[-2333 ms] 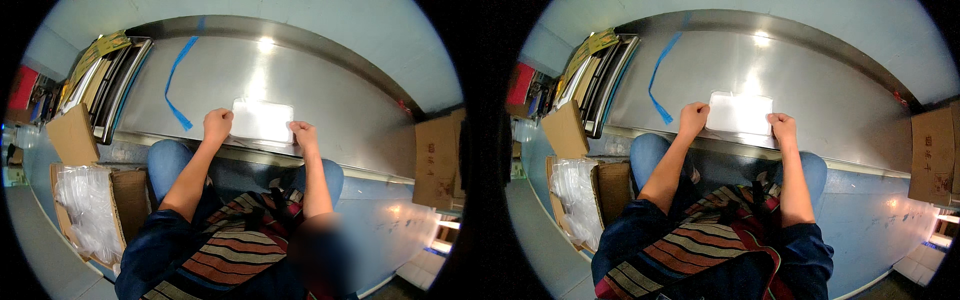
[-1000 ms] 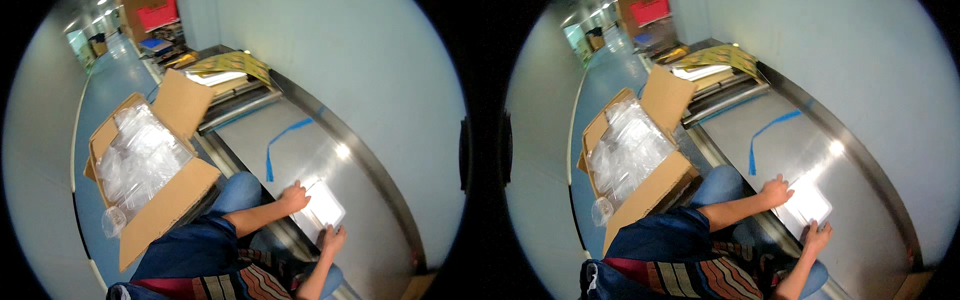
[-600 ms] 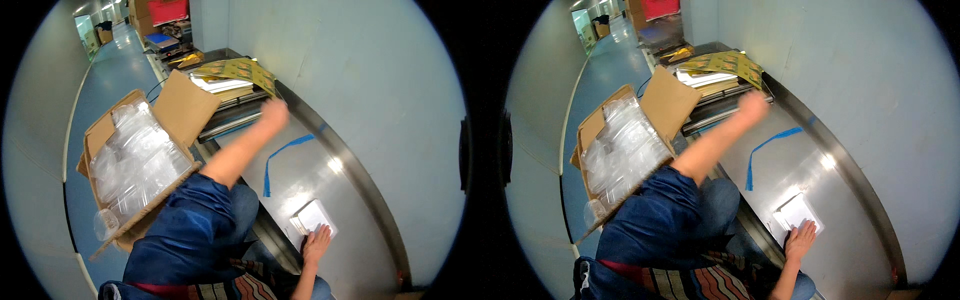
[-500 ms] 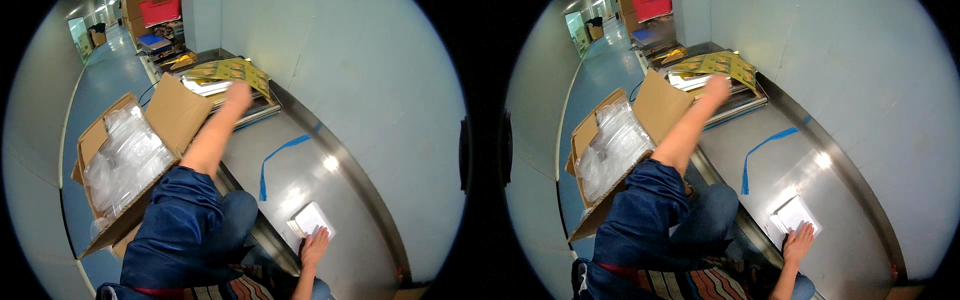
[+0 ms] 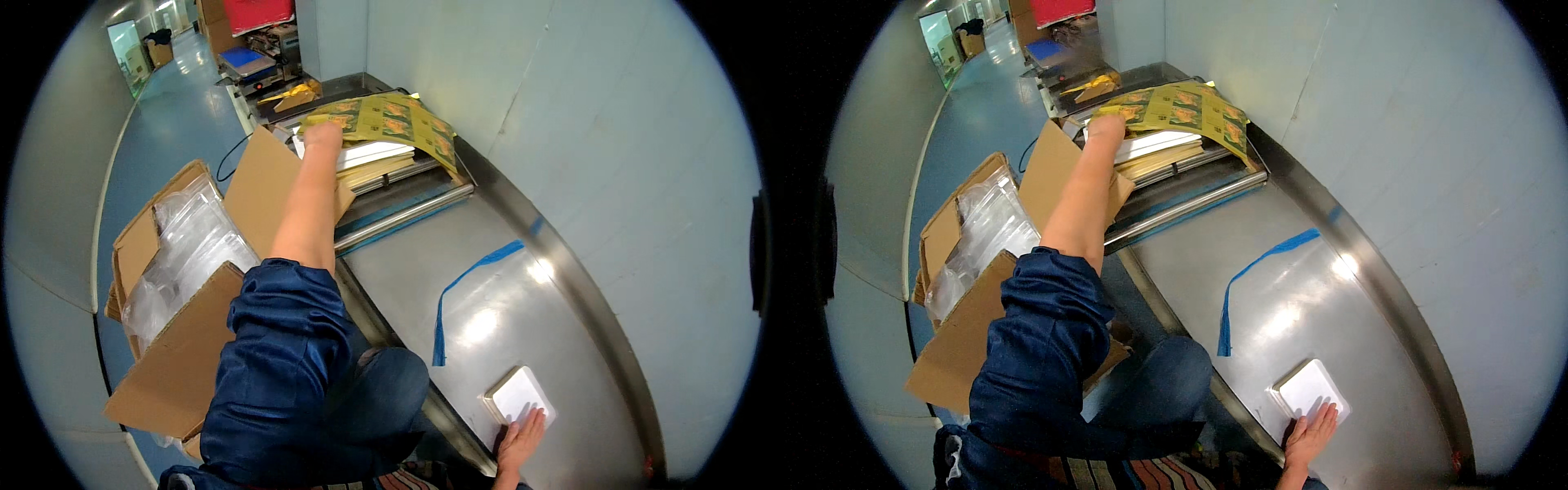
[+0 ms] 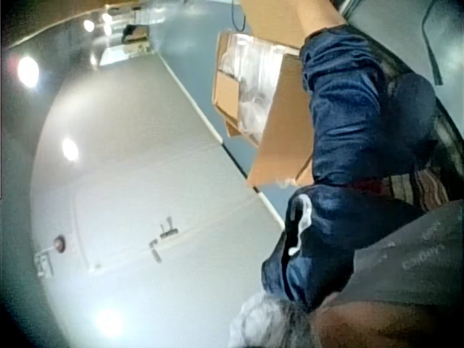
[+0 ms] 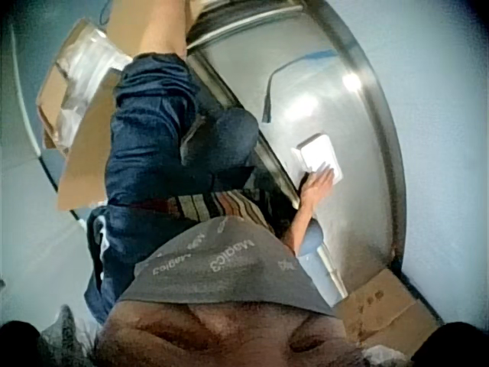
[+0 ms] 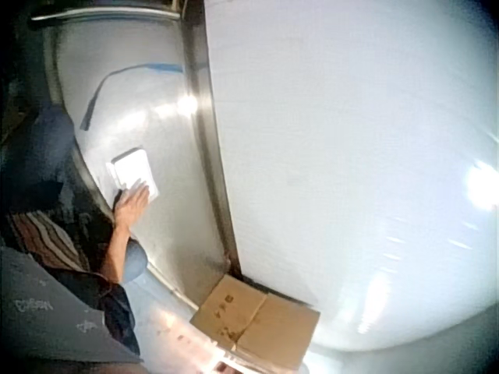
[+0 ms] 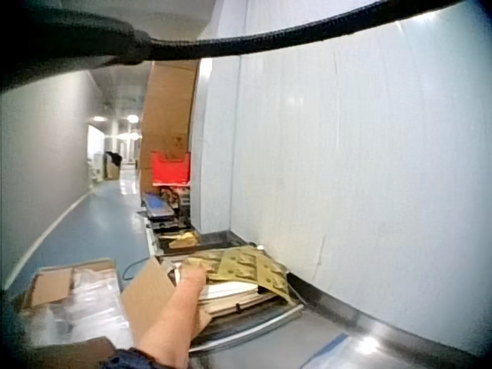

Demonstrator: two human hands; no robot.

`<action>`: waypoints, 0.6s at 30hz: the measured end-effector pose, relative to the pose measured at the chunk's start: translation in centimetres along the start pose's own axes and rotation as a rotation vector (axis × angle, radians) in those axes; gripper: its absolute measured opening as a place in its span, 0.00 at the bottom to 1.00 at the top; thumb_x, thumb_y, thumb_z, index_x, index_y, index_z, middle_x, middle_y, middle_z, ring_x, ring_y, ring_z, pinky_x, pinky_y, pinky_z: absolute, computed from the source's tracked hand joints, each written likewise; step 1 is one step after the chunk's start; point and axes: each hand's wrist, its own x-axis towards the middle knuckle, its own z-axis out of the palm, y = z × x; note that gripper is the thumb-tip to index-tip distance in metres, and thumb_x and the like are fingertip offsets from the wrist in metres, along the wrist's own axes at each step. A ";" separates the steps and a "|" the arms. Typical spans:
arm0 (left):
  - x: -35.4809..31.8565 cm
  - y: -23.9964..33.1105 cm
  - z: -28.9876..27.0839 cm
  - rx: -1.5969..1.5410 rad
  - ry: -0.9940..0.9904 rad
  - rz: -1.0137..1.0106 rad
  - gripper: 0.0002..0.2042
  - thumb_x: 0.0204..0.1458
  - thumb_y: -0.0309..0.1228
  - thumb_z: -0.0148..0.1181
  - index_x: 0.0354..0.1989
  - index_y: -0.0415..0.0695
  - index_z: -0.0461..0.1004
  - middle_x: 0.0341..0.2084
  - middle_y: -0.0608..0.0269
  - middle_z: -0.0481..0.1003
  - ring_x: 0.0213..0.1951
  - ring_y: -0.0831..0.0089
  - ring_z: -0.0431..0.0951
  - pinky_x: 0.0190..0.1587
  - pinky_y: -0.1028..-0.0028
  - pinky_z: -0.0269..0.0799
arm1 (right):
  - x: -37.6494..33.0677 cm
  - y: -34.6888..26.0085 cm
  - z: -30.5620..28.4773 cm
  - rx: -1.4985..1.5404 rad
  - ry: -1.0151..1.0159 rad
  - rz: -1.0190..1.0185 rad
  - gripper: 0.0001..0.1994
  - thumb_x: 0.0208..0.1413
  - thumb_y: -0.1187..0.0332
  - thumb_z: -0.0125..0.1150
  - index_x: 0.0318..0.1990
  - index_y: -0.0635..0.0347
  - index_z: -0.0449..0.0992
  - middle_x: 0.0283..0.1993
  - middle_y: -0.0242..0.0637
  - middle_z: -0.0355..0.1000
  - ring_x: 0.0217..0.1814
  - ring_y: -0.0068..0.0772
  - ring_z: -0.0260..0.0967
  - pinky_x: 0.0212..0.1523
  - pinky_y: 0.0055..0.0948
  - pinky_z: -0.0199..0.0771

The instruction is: The person unpacks a cardboard box containing plastic containers, white cardboard inserts, and yellow printed sheets. They sit on the floor and assemble a container by placing a cardboard insert into a plastic tray and then inserting a yellow sheet into the insert.

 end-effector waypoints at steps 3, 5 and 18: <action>0.2 1.4 -0.8 0.072 0.025 0.008 0.11 0.53 0.29 0.48 0.42 0.49 0.75 0.43 0.59 0.75 0.47 0.65 0.74 0.47 0.63 0.69 | 0.0 -0.2 -0.3 -0.018 -0.006 0.016 0.28 0.59 0.59 0.41 0.63 0.65 0.52 0.67 0.52 0.48 0.68 0.54 0.44 0.66 0.48 0.41; 0.4 1.1 0.4 0.166 0.299 0.056 0.12 0.53 0.29 0.48 0.43 0.49 0.74 0.43 0.60 0.74 0.46 0.65 0.75 0.46 0.62 0.70 | 0.1 -0.1 -0.3 -0.006 0.001 0.012 0.27 0.59 0.59 0.41 0.63 0.65 0.53 0.66 0.52 0.48 0.68 0.55 0.44 0.65 0.48 0.41; 1.1 2.1 -0.1 0.175 0.287 0.223 0.07 0.48 0.26 0.50 0.32 0.43 0.76 0.34 0.57 0.77 0.39 0.61 0.77 0.39 0.65 0.73 | -0.1 -0.6 -0.4 -0.008 0.016 0.008 0.27 0.59 0.59 0.40 0.63 0.65 0.53 0.66 0.52 0.49 0.68 0.54 0.44 0.65 0.47 0.41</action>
